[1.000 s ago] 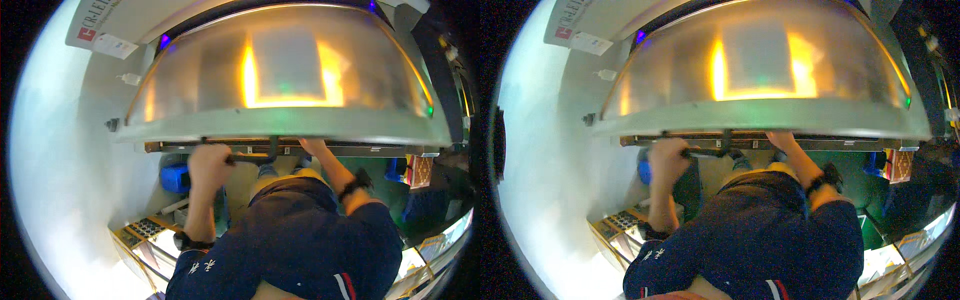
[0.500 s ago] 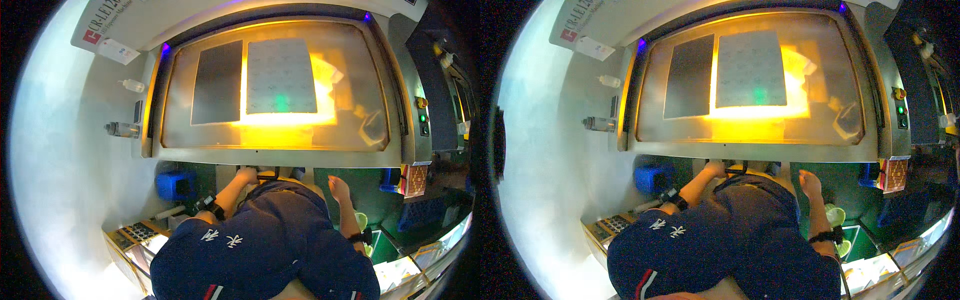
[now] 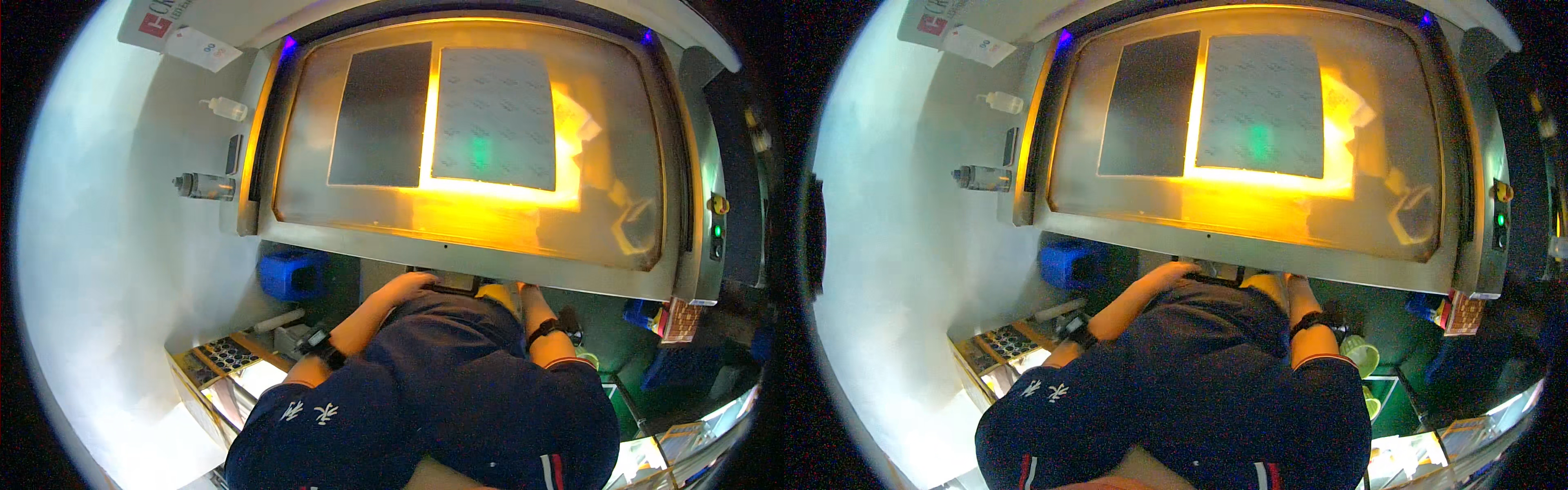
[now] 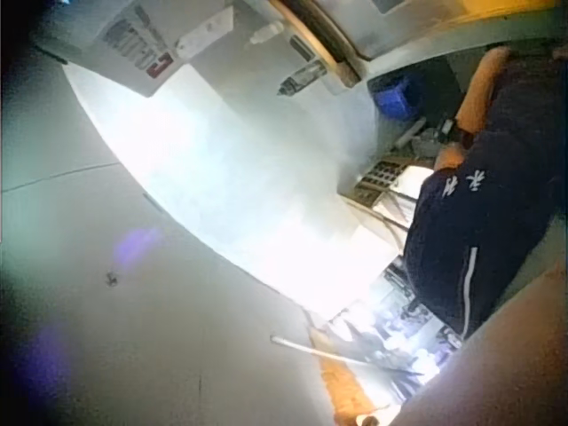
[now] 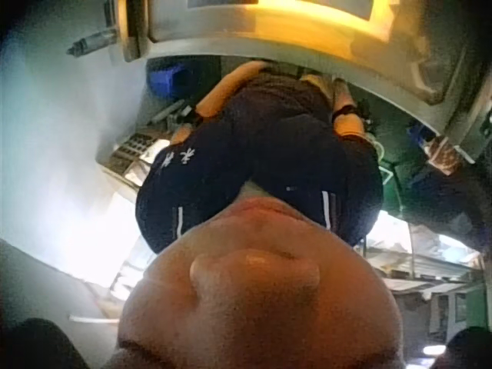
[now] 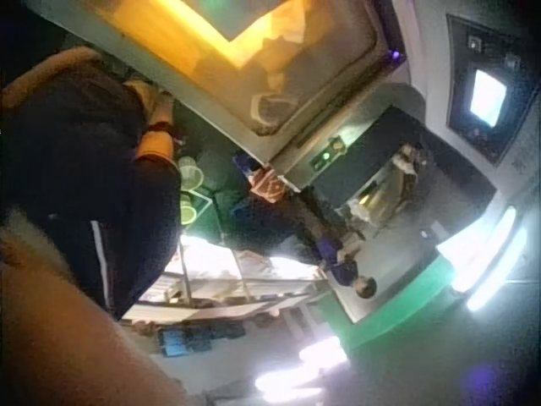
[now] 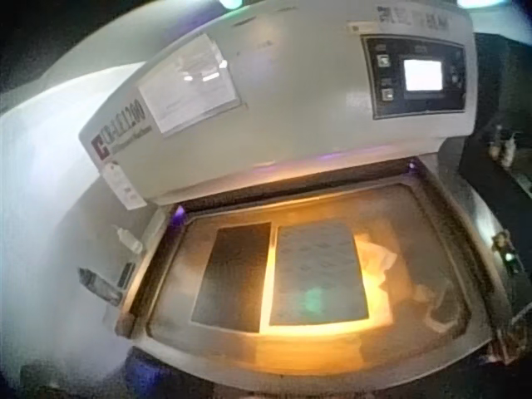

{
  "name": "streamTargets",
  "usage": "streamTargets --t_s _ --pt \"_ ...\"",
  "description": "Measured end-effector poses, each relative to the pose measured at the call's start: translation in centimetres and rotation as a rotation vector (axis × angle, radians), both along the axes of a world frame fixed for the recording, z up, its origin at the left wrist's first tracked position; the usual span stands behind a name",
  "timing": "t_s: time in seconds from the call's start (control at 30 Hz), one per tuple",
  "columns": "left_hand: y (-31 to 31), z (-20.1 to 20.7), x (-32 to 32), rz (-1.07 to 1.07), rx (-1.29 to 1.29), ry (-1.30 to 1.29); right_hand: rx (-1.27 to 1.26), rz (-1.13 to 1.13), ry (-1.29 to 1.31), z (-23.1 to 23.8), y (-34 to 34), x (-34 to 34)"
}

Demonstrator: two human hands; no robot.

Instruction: Operating an LED exposure machine to process metal or circuit board panels, including loading panels and using a squeegee tool.

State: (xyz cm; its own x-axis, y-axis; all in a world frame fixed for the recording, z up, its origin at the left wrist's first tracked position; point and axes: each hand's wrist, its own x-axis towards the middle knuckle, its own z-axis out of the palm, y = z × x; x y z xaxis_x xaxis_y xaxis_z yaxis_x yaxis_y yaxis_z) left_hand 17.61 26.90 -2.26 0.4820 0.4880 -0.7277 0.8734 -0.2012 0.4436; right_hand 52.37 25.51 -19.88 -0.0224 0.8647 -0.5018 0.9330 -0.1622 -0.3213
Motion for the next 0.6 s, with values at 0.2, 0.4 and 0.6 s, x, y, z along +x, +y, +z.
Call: streamTargets --t_s 0.2,0.4,0.6 --pt "8.2 5.6 -6.9 0.379 0.478 -0.478 0.113 -0.065 -0.014 -0.4 -3.1 -3.8" --pt "17.5 0.4 -8.0 -0.096 0.815 -0.267 0.431 -0.202 -0.144 1.8 -4.7 -7.5" --pt "17.9 -2.3 -8.7 -0.197 0.863 -0.130 -0.072 -0.718 0.246 9.2 -17.2 -9.2"
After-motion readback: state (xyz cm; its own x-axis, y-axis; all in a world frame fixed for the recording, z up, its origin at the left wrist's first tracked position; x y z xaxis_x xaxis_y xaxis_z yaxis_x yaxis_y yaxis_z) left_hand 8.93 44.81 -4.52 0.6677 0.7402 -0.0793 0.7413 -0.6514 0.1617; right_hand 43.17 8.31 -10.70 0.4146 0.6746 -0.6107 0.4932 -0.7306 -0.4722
